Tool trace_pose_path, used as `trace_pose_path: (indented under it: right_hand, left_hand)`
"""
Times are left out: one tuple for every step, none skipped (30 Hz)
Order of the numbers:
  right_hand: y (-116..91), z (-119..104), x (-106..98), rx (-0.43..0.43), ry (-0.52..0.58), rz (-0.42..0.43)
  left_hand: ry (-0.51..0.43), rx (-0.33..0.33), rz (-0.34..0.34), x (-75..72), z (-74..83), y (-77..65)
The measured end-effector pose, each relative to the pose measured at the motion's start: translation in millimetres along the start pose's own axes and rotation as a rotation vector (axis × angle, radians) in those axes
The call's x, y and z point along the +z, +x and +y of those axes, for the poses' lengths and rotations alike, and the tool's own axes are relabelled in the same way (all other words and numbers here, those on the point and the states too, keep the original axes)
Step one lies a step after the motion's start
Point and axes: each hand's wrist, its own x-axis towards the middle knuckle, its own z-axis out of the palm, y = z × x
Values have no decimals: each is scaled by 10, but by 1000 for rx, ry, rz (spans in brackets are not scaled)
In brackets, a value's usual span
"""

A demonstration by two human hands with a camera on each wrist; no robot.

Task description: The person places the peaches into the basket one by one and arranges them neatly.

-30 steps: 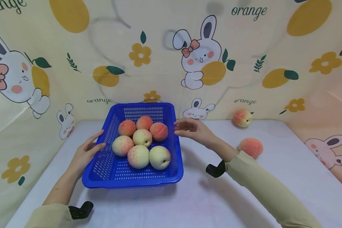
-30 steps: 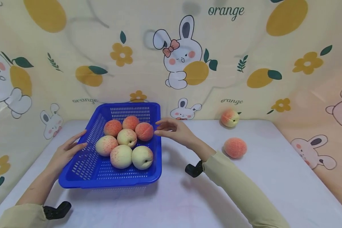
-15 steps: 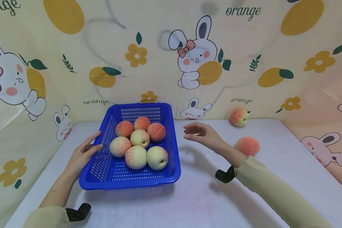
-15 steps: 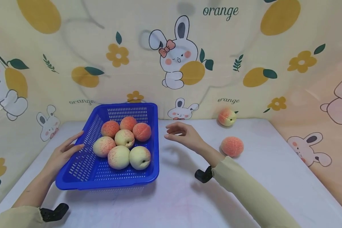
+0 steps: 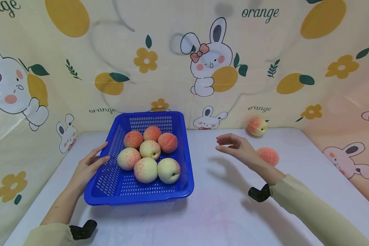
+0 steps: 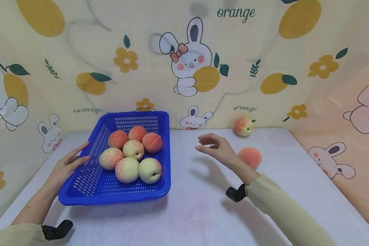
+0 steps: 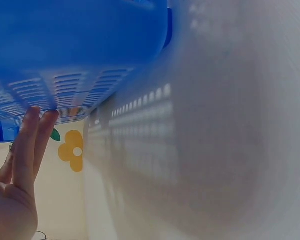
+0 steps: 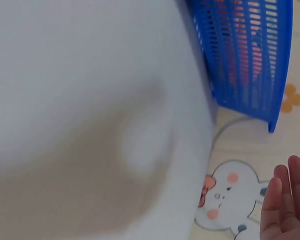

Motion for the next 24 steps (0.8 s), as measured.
trace_pose_path:
  right_hand:
    - [-13, 15, -22, -6, -2, 4]
    - [-24, 28, -43, -6, 0, 8]
    - [-33, 39, -61, -2, 4, 12]
    - [-41, 53, -80, -3, -1, 15]
    - [-49, 63, -96, -1, -7, 17]
    - [-57, 73, -112, 0, -12, 18]
    - [-66, 82, -129, -4, -24, 17]
    - [-72, 88, -144, 6, -27, 20]
    - [-80, 94, -160, 9, -37, 23]
    - [-89, 99, -176, 14, -49, 29]
    - [-98, 103, -193, 19, -59, 35]
    - [-109, 107, -210, 16, -73, 44]
    - [-119, 111, -227, 11, -81, 53]
    - [-128, 115, -243, 11, -90, 67]
    - [-140, 118, -260, 3, -103, 80]
    - [-152, 122, -278, -4, -123, 92]
    - [-165, 126, -298, -7, -143, 105]
    - [-178, 129, -317, -9, -165, 115]
    - [-192, 134, -340, 2, -187, 123]
    - [-206, 139, -363, 14, -211, 131]
    - [-219, 144, -387, 25, -227, 135]
    - [-232, 150, -413, 40, -242, 140]
    - [-245, 156, -438, 58, -245, 144]
    - [-258, 164, -464, 73, -249, 145]
  left_hand:
    - [1, -1, 0, -1, -2, 1]
    - [4, -1, 0, -2, -4, 2]
    - [7, -2, 1, -3, -5, 1]
    - [8, -4, 1, -5, -6, 1]
    - [7, -4, 1, -5, -6, 0]
    - [7, -5, 2, -6, -6, 0]
    - [8, -6, 3, -7, -7, -2]
    - [9, -8, 4, -8, -7, -3]
    - [9, -9, 5, -8, -6, -4]
    - [9, -9, 5, -8, -5, -5]
    - [10, -10, 5, -8, -4, -6]
    - [9, -9, 4, -8, -3, -7]
    - [10, -9, 4, -9, -1, -8]
    - [10, -8, 3, -10, 0, -9]
    - [9, -6, 2, -11, 1, -9]
    - [7, -4, 0, -12, 2, -9]
    - [4, -2, -1, -13, 3, -9]
    - [2, 0, -2, -14, 4, -8]
    - [0, 2, -2, -14, 4, -8]
    - [-4, 5, -3, -14, 5, -7]
    - [-7, 8, -3, -13, 4, -5]
    - [-7, 9, -3, -12, 3, -3]
    - [-7, 11, -2, -11, 1, -1]
    - [-7, 12, -2, -9, -1, 1]
